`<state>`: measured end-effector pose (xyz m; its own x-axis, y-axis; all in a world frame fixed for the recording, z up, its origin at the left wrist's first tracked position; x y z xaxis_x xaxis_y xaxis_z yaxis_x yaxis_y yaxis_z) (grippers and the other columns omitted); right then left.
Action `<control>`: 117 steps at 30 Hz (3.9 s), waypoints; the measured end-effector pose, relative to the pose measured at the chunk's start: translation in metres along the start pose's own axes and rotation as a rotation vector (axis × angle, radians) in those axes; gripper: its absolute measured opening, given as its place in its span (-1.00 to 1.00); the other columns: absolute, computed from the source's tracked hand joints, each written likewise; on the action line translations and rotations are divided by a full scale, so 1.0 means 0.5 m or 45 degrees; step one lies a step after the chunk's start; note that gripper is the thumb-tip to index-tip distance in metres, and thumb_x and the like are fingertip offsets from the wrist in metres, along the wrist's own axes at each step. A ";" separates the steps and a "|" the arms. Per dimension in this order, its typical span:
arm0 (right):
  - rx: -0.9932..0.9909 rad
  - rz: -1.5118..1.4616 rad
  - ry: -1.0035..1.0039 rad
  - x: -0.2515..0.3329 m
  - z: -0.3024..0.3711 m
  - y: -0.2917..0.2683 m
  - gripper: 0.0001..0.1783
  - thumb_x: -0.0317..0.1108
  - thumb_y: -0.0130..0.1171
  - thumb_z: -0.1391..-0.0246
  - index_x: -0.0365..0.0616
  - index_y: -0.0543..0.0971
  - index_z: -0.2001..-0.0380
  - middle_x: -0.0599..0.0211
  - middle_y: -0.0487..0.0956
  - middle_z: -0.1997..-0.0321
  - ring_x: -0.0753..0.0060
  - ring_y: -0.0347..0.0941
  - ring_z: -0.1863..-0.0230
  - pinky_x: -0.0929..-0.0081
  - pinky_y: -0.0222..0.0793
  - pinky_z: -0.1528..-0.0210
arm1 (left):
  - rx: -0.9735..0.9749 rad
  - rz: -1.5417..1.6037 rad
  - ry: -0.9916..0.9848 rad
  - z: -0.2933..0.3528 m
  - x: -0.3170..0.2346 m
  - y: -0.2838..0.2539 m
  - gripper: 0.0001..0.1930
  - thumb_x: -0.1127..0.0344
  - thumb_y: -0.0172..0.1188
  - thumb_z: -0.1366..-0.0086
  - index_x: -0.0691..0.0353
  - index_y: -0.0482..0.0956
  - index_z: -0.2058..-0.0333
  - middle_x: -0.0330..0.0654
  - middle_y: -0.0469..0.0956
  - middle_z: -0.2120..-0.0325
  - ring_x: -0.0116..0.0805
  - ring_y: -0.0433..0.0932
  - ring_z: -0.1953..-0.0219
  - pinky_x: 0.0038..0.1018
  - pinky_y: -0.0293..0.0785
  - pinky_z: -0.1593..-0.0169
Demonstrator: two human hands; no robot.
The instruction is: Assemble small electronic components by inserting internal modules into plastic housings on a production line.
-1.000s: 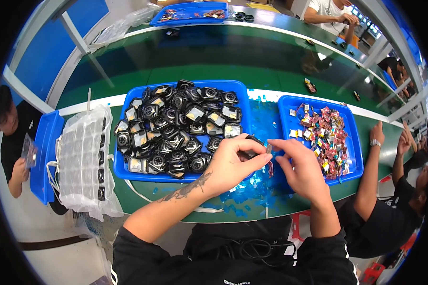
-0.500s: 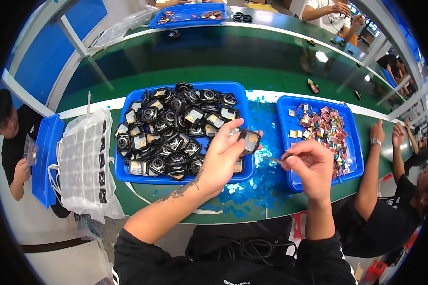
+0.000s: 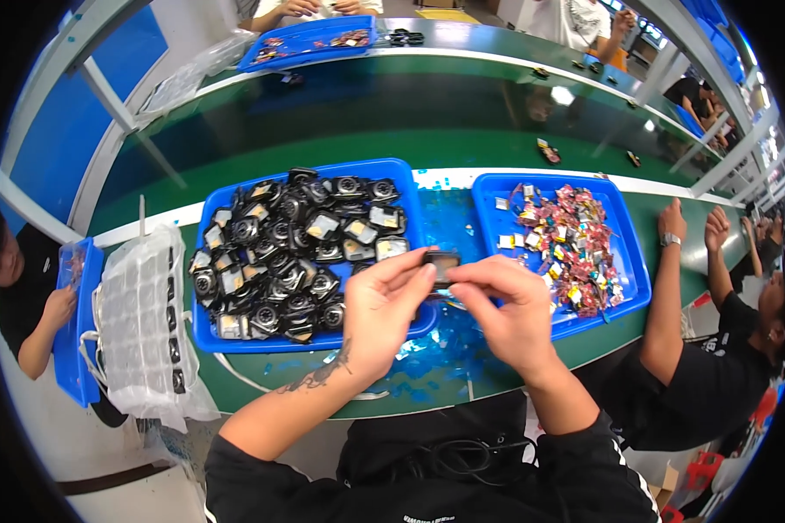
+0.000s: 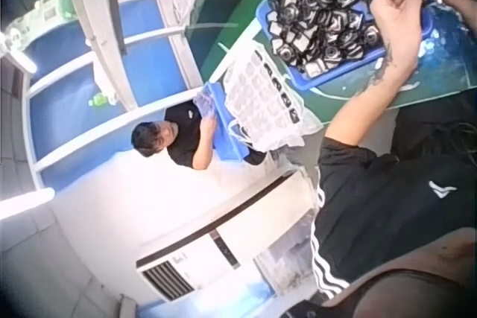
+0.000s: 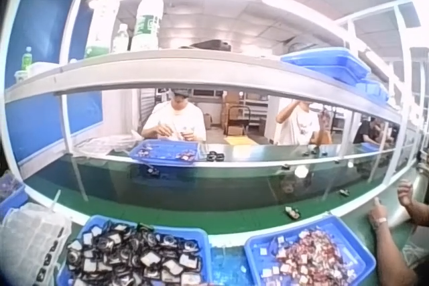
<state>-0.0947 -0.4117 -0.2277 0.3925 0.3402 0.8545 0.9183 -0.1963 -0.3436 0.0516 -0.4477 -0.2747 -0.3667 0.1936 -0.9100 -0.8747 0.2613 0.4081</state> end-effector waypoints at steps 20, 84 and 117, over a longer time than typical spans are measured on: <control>-0.062 0.342 -0.153 0.029 -0.005 -0.015 -0.85 -0.58 0.35 0.15 -0.18 0.59 0.45 0.29 0.60 0.50 0.36 0.52 0.53 0.46 0.37 0.46 | 0.244 0.072 0.110 0.006 0.026 0.020 -0.64 0.56 0.12 -0.30 0.54 0.41 -0.06 0.03 0.53 0.04 -0.37 0.54 0.01 -0.51 0.48 -0.10; 0.209 -0.550 0.312 -0.010 0.021 -0.059 -0.92 -0.60 0.19 -0.08 -0.36 0.52 0.32 0.28 0.55 0.27 0.59 0.50 0.24 0.68 0.50 0.22 | 0.407 -0.938 0.626 0.026 -0.056 0.038 -0.79 0.58 0.26 -0.16 0.36 0.64 0.19 -0.07 0.59 0.23 -0.44 0.62 0.27 -0.55 0.56 0.31; -0.004 -0.342 0.365 -0.050 0.037 -0.008 -0.57 -0.63 0.27 0.03 -0.22 0.45 0.05 0.44 0.48 0.26 0.72 0.41 0.25 0.79 0.39 0.36 | 0.218 0.030 -0.028 0.017 -0.004 0.035 -0.43 0.63 0.09 -0.25 0.36 0.23 -0.25 0.02 0.50 0.01 -0.36 0.59 0.08 -0.52 0.65 0.14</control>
<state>-0.1070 -0.4025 -0.2549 0.1078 0.1089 0.9882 0.9861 -0.1380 -0.0924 0.0396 -0.4355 -0.2654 -0.3781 0.2220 -0.8988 -0.7984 0.4133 0.4379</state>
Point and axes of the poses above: each hand's wrist, its own z-axis away from the middle knuckle, its own y-axis out of the palm, x = y × z, the point moved 5 cm from there along -z, towards the middle knuckle
